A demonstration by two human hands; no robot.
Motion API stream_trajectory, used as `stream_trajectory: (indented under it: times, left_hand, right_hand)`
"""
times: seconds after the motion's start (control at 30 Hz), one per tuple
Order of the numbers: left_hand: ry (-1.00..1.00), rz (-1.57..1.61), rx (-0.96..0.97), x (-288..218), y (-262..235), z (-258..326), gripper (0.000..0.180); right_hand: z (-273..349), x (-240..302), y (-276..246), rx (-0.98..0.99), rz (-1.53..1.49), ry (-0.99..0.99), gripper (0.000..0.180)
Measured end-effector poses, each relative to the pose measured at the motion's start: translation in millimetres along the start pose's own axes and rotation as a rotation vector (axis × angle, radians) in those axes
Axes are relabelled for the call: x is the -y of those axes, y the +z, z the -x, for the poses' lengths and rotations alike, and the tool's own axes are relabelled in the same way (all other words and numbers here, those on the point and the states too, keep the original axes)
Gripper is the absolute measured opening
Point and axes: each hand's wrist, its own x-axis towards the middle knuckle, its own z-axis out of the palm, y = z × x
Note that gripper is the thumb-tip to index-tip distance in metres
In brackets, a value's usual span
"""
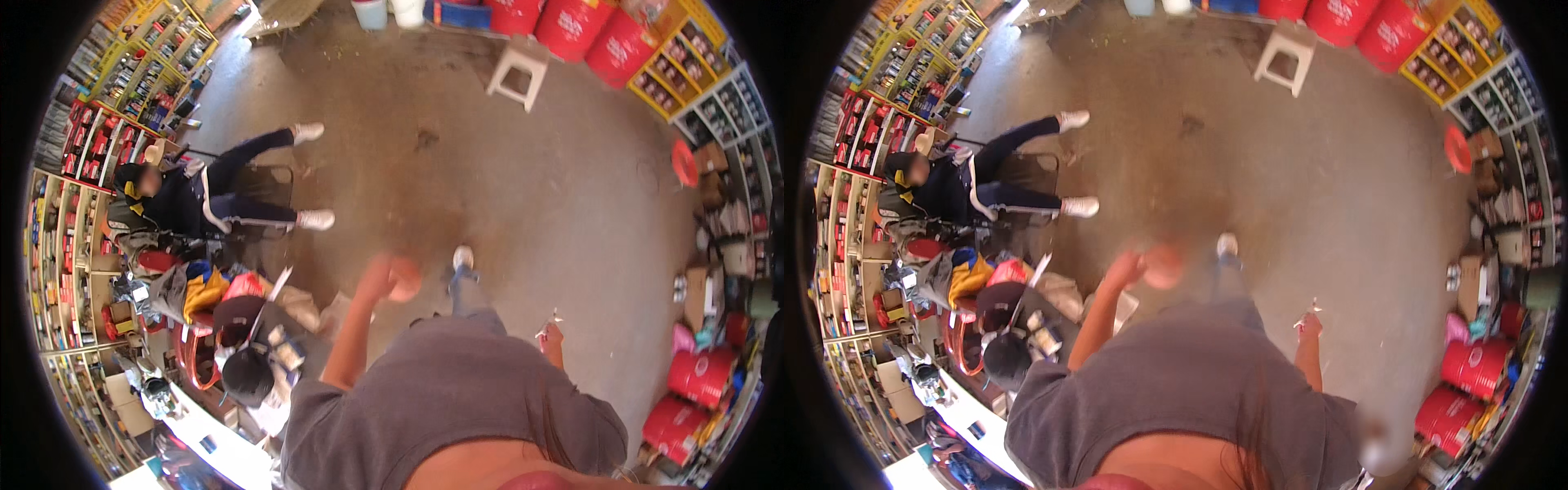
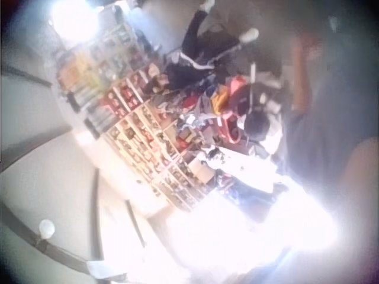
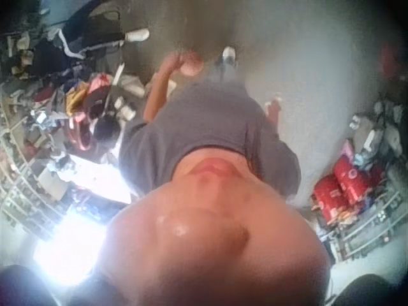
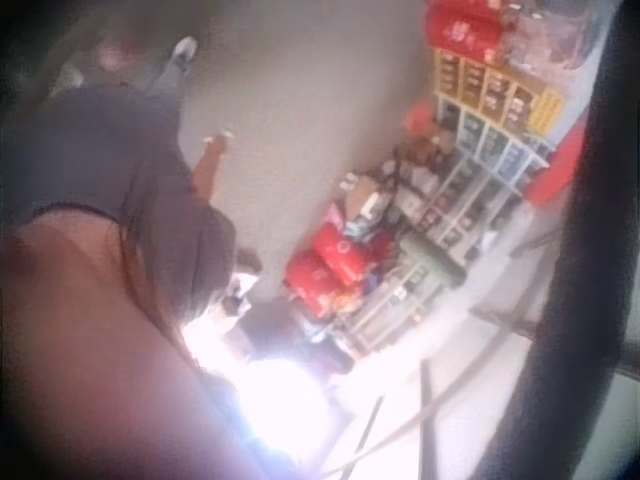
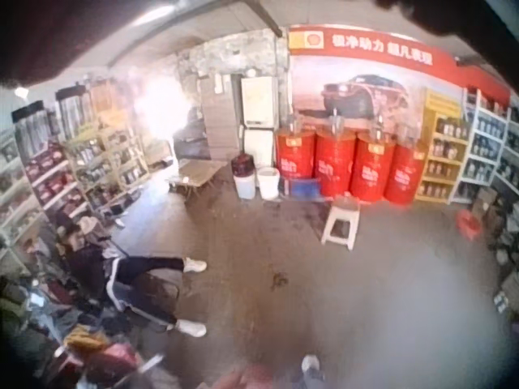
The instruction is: The person wipes a white table with a cloth, then wipes a wooden pallet on the floor. They later pick up a dustpan and broom, sweep debris from under the pallet, and move the pallet aside.
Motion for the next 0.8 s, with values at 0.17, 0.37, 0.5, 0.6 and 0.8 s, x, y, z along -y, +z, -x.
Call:
stream_trajectory:
  times: [0.17,0.37,0.5,0.6,0.8]
  left_hand:
    - [-0.173,0.139,0.08,8,-30,-49,0.031]
    - [-0.501,0.491,-0.411,54,-49,-102,0.042]
    - [-0.555,0.214,-0.197,110,-82,-143,0.037]
    - [-0.528,0.583,-0.296,140,-190,-206,0.029]
    - [0.024,0.42,-1.044,91,-575,-274,0.027]
  right_hand:
    - [1,180,294,0.335,0.875,-0.835,0.012]
    - [98,306,620,0.745,0.777,-0.898,0.03]
    - [119,308,766,0.964,0.843,-0.92,0.031]
    - [118,297,820,0.835,0.924,-1.003,0.035]
    - [114,342,882,0.657,1.241,-0.799,0.036]
